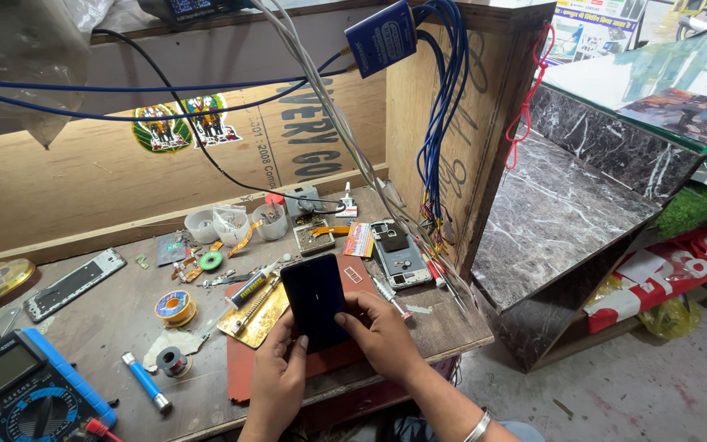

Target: The person works at a repair bench reassembling a smartphone. They insert and press a battery into the phone's chassis, align the rear cover, then hold the phone while it boots to the Oppo logo and power on screens, and finally plug a charging cable into it.

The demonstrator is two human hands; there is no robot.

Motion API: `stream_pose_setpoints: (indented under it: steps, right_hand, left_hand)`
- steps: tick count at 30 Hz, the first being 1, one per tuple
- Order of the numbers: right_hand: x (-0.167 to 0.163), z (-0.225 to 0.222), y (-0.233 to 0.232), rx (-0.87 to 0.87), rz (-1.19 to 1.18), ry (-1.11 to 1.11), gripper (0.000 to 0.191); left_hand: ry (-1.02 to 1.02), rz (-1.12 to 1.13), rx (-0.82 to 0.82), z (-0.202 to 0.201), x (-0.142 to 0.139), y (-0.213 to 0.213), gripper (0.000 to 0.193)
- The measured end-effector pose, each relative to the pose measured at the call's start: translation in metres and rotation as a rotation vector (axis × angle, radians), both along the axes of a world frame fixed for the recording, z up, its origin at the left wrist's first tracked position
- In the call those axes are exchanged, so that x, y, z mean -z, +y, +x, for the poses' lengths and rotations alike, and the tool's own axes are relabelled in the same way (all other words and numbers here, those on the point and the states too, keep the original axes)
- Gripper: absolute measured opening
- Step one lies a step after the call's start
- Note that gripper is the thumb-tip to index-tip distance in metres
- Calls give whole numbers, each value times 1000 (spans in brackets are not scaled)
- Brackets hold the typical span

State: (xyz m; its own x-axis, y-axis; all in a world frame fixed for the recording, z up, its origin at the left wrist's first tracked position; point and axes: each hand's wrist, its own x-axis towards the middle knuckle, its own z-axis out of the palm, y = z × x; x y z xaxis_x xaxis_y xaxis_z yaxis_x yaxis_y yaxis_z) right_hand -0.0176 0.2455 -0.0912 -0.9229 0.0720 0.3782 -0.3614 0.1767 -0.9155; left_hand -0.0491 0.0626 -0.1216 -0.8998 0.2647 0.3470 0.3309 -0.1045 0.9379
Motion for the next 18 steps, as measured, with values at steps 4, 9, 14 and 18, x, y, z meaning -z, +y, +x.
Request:
stream_pose_setpoints:
  steps: [4,9,14,18]
  right_hand:
    - [1,0,0,5,17,2,19]
    - [3,0,0,0,17,4,20]
    - [4,-1,0,-36,-47,-25,20]
    - [4,-1,1,-33,-32,-16,20]
  left_hand:
    - [2,-7,0,1,-2,-1,47]
    - [-4,-40,-23,2,-2,-2,45]
    - [-10,-31,-15,2,-2,-1,46]
    - [-19,-42,-19,2,-2,-1,46]
